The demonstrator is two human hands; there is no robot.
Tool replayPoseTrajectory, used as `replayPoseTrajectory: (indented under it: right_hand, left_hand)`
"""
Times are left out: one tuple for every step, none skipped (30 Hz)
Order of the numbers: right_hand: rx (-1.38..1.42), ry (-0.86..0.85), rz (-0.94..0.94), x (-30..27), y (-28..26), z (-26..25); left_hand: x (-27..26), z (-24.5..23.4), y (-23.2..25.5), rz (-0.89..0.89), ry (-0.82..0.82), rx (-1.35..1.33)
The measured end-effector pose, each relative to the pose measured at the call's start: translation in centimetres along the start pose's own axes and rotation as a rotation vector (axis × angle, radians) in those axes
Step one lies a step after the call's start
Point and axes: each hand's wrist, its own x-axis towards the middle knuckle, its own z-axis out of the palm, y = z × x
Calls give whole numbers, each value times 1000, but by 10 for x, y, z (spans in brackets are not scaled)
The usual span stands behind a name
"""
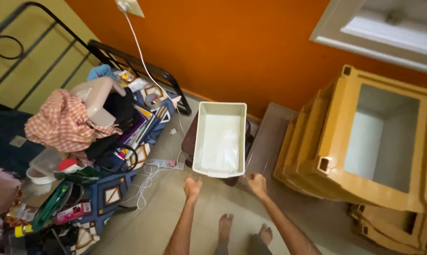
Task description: The person assembles a plastic storage unit by placing white bins into yellow frames and attaching small yellow corner pieces. They repeat this process for multiple units, stacking the assembled frames and bins on a table.
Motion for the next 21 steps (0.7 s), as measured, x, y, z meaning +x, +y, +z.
replayPoseTrajectory:
  right_hand:
    - [-6,-1,19,5,0,9]
    - [-13,1,35,9,0,18]
    - [-19,2,51,12,-1,26]
    - [-31,-2,89,16,-3,32]
    - [-42,-7,126,19,-4,38]
    - [-52,-12,162,23,-5,43]
    - [-43,2,191,27,-6,48]
    - [-36,15,218,29,-5,51]
    - [-28,27,246,29,-5,55]
    - [-13,51,260,30,-5,58]
    - [2,75,274,32,-6,61]
    - [17,101,286,34,-6,62]
    - [21,125,278,36,-6,62]
    - [23,149,270,37,-5,61]
    - [25,173,262,37,-5,60]
    - [43,136,285,37,-4,58]
    - [61,99,308,36,-3,56]
    - [81,60,327,38,-4,56]
    - [66,78,333,39,-6,55]
    - [54,95,337,38,-8,54]
    - [41,113,341,37,-9,54]
  left_hand:
    - [11,3,-5,21,-6,30]
    - [22,6,-9,44,-12,56]
    - [31,8,-13,67,-18,83]
    - [40,11,-15,61,-44,99]
    - [49,13,-16,55,-70,116]
    - [57,15,-18,49,-93,132]
    - [64,18,-19,81,-107,91]
    - [67,20,-21,110,-120,49]
    - [69,21,-25,139,-133,7]
    - [73,22,-27,165,-136,25]
    - [76,22,-29,191,-139,44]
    - [80,23,-30,218,-141,61]
    - [83,24,-30,198,-136,67]
    - [85,25,-30,176,-130,72]
    - [86,26,-31,155,-125,77]
    - [87,26,-32,96,-153,11]
    - [87,27,-32,36,-180,-55]
    - [91,25,-32,-24,-204,-120]
    - [93,23,-31,-46,-225,-168]
    - [93,21,-31,-66,-243,-216]
    - [94,19,-31,-87,-262,-264]
